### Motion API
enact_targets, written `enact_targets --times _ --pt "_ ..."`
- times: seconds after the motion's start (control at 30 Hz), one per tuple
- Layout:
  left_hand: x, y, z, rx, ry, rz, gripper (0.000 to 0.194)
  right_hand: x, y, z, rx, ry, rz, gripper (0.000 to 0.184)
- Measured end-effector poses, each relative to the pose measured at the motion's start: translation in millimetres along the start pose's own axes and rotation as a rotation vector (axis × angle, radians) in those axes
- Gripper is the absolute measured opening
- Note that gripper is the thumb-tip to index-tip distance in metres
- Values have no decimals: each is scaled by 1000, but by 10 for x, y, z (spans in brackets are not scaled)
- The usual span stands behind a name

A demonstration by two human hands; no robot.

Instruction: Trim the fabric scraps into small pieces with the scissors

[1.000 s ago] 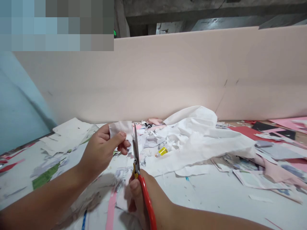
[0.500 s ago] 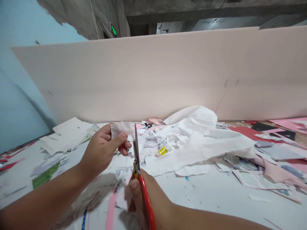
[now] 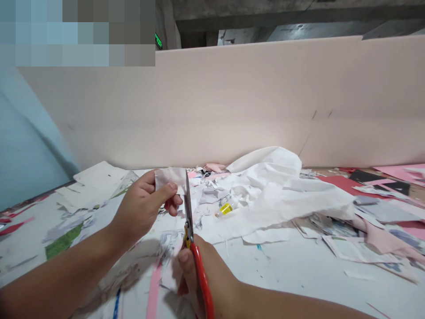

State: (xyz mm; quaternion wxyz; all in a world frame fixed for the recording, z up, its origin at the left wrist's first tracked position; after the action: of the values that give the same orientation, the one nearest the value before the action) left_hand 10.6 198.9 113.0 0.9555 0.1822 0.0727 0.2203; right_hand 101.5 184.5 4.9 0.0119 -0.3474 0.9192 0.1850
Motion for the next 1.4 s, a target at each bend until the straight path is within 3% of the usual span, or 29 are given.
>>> enact_targets --times 0.17,0.67,1.07,1.27,1.4 --pt "5 2 -6 -12 -18 -14 14 17 1 95 -8 22 20 46" --pt "31 17 -14 -34 -109 -49 11 17 0 34 62 -62 -8 52" --pt "15 18 -45 -64 -126 -43 27 13 -20 31 89 -197 -13 61" --pt "2 30 -39 -41 -71 -28 27 32 -15 51 110 -143 -24 60" --pt "-10 36 -42 -49 -110 -17 26 50 -7 -49 11 8 -36 53"
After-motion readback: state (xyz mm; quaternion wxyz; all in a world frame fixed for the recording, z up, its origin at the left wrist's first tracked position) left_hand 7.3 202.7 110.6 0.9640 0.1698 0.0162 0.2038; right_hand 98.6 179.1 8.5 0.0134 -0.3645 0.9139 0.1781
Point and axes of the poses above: each hand's wrist, its own y-axis towards the middle knuckle, its own x-axis out of the palm, z = x × y, the point moved 10 cm from there along y, towards the middle knuckle, and after that the axes turned 9 degrees about z, right-handed, at the moved point
